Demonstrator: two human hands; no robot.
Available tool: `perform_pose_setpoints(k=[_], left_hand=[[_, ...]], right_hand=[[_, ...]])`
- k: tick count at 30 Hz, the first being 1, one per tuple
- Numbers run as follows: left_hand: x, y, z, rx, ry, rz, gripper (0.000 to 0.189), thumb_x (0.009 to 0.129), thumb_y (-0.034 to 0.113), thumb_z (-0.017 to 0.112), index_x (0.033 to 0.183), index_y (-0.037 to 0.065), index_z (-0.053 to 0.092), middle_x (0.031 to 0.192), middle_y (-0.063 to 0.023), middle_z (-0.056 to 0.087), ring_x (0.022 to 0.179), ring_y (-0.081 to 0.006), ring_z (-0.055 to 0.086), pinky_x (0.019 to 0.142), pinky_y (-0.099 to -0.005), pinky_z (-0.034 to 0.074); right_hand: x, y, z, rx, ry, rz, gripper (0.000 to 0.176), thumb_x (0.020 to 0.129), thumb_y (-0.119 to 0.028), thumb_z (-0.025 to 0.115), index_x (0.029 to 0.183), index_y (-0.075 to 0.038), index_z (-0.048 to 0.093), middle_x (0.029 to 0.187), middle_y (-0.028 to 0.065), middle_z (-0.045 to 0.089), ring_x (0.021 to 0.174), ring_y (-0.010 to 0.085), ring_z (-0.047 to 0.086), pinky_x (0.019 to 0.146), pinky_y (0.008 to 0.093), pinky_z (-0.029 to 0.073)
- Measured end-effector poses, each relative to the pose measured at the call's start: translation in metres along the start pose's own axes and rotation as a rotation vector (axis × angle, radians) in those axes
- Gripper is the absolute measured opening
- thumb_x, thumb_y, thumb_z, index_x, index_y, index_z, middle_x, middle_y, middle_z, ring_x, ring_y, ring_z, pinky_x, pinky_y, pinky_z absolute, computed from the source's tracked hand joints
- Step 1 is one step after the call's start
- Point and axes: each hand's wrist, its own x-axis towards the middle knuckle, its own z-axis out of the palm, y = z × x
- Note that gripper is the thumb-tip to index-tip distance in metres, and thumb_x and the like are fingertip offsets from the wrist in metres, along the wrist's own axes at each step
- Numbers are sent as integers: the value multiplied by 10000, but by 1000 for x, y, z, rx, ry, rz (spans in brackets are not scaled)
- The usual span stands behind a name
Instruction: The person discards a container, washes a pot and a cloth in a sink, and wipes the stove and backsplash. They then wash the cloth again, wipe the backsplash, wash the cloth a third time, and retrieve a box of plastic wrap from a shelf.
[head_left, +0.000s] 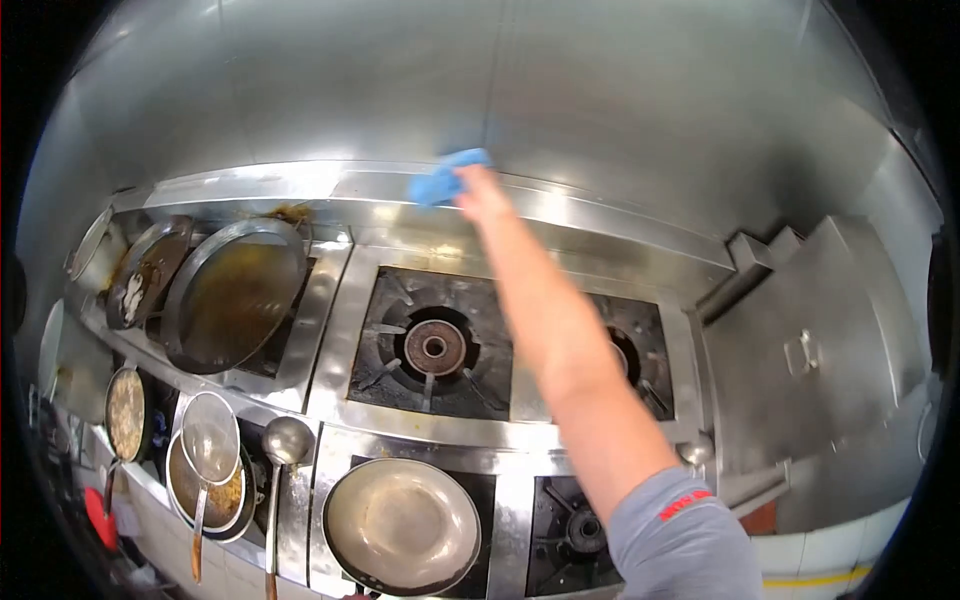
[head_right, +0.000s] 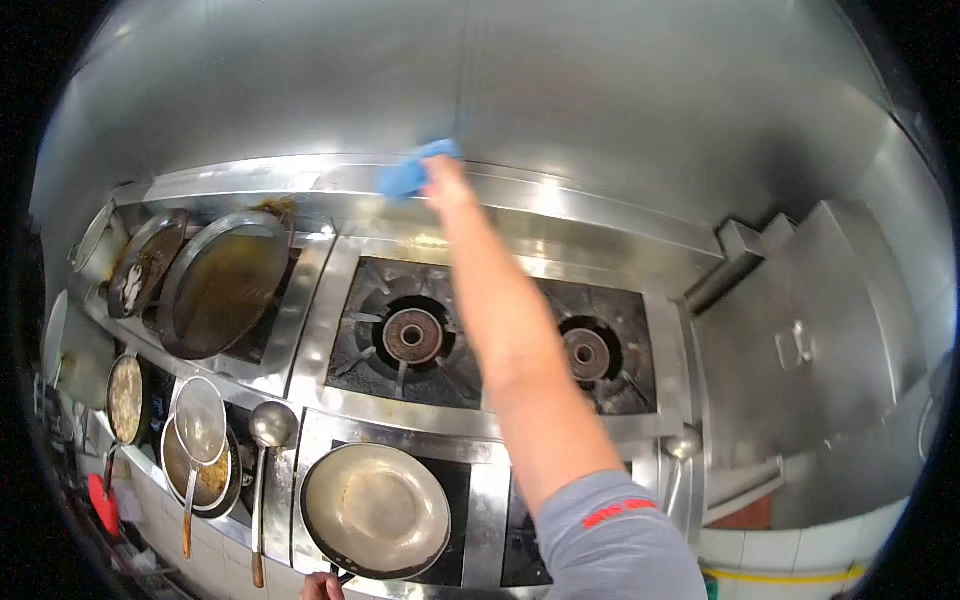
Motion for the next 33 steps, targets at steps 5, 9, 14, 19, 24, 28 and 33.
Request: perform_pose_setpoints(k=[5, 9, 14, 19, 24, 28, 33], left_hand=[[22, 1, -12, 5, -30, 74, 89, 859, 65, 620, 910, -3, 645, 815, -119, 631, 671, -209, 560, 584, -315, 453], [27, -10, -17, -17, -120, 116, 82, 858, 64, 606, 890, -4, 641, 825, -121, 639, 663, -205, 571, 578, -321, 471], [50, 11, -6, -144, -251, 200, 57, 761, -65, 619, 760, -13, 596, 670, -55, 490, 509, -100, 421, 451, -238, 316], [57, 38, 31, -153, -441, 330, 54, 786, -50, 628, 805, 1, 625, 685, -46, 516, 541, -82, 437, 476, -218, 334], [21, 102, 79, -208, -762, 541, 69, 823, -23, 609, 888, -23, 631, 683, -63, 523, 545, -103, 451, 484, -231, 351], [-42, 145, 114, -190, -1033, 726, 65, 841, -5, 604, 897, -23, 632, 693, -76, 537, 533, -124, 466, 479, -250, 371], [-151, 186, 138, -139, -1325, 937, 78, 819, -9, 614, 893, 1, 639, 709, -94, 558, 548, -164, 542, 492, -263, 430]], right_hand=[[-183, 17, 61, 311, -142, 339, 210, 796, -136, 598, 990, -55, 596, 995, 89, 617, 941, 257, 600, 896, 422, 476], [-393, -32, 9, 193, 111, 431, 379, 862, -227, 600, 1187, -33, 575, 1141, 123, 626, 1042, 263, 596, 930, 429, 456], [-666, -66, -127, 60, 412, 680, 598, 755, -192, 706, 1283, -17, 486, 1197, 175, 584, 1105, 343, 572, 975, 479, 439], [-859, -79, -164, -1, 813, 636, 593, 738, -128, 737, 1264, -14, 490, 1114, 151, 611, 1021, 313, 616, 901, 455, 496], [-979, -64, -148, -547, 985, 622, 438, 704, -91, 713, 1118, -19, 590, 972, 95, 658, 890, 241, 635, 766, 389, 516], [-1139, 41, -184, -760, 1092, 455, 434, 653, -55, 630, 1086, -33, 605, 854, 82, 646, 775, 189, 595, 673, 350, 491], [-1285, 125, -126, -358, 1612, 578, 336, 603, -105, 592, 918, 7, 630, 781, 140, 653, 712, 224, 619, 617, 350, 488]])
